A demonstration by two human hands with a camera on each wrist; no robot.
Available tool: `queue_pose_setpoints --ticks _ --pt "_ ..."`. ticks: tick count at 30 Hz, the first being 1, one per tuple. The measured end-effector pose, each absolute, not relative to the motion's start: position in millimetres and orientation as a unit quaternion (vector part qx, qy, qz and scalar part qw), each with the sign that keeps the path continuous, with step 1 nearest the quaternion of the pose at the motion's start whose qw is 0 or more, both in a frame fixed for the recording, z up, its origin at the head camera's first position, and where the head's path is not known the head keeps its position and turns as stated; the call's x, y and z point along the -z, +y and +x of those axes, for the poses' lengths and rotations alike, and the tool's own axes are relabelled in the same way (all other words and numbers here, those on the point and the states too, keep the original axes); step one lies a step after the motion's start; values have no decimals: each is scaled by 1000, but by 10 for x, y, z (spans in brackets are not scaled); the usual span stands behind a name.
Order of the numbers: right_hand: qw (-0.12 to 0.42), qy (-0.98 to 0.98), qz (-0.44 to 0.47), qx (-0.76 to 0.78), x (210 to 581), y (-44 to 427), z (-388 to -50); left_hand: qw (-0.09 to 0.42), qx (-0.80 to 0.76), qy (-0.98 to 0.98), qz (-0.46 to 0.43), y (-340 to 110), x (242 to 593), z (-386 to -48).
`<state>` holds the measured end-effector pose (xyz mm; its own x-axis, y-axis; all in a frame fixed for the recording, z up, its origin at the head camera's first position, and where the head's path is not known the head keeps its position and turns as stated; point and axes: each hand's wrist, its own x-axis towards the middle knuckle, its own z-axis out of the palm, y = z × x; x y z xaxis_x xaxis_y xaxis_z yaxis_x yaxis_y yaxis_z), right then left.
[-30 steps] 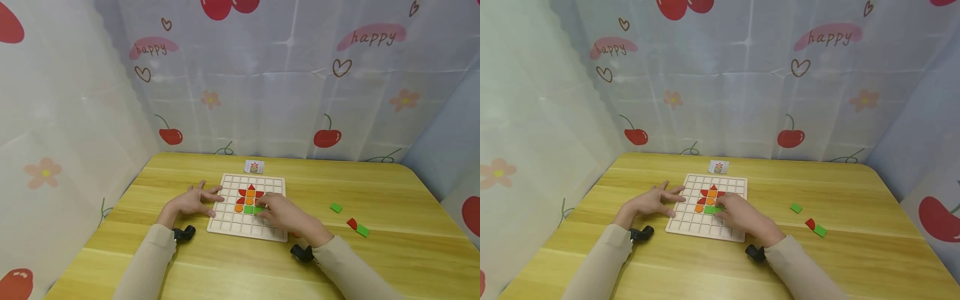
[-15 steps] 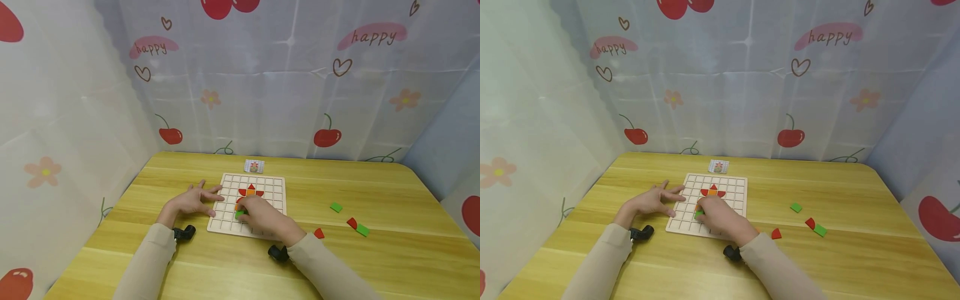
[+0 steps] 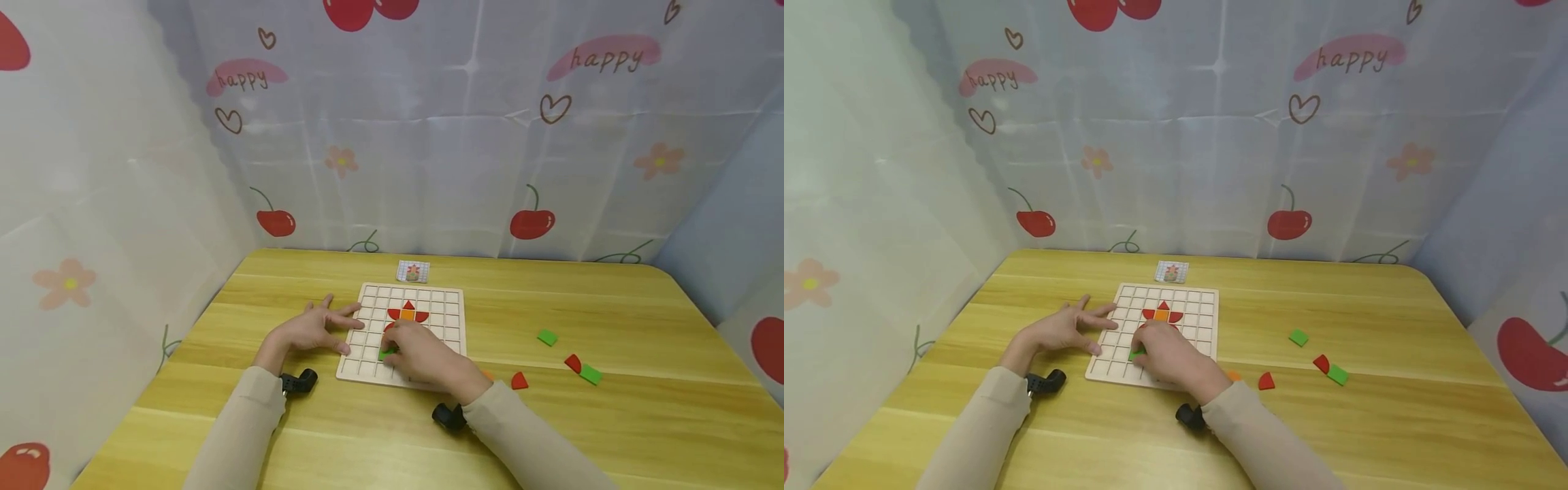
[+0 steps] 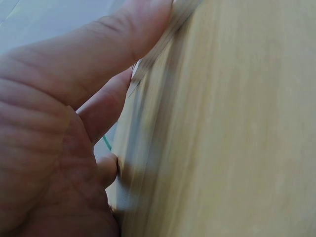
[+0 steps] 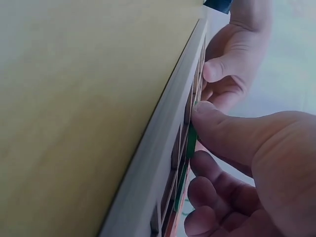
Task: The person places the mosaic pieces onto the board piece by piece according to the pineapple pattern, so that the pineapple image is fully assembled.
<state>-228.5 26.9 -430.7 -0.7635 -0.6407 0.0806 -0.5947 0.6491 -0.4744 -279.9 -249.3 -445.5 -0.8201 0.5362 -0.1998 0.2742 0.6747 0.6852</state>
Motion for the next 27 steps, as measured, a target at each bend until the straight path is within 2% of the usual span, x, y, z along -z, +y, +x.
queue_pose_setpoints --ticks 6,12,27 --pt "61 903 -330 268 4318 257 -2296 195 -329 896 225 -2522 4482 -2808" --pt "51 903 -326 276 4291 362 -2263 194 -329 895 229 -2515 4482 -2819" --pt "54 919 -273 278 4200 1100 -2146 199 -334 895 216 -2502 4493 -2821"
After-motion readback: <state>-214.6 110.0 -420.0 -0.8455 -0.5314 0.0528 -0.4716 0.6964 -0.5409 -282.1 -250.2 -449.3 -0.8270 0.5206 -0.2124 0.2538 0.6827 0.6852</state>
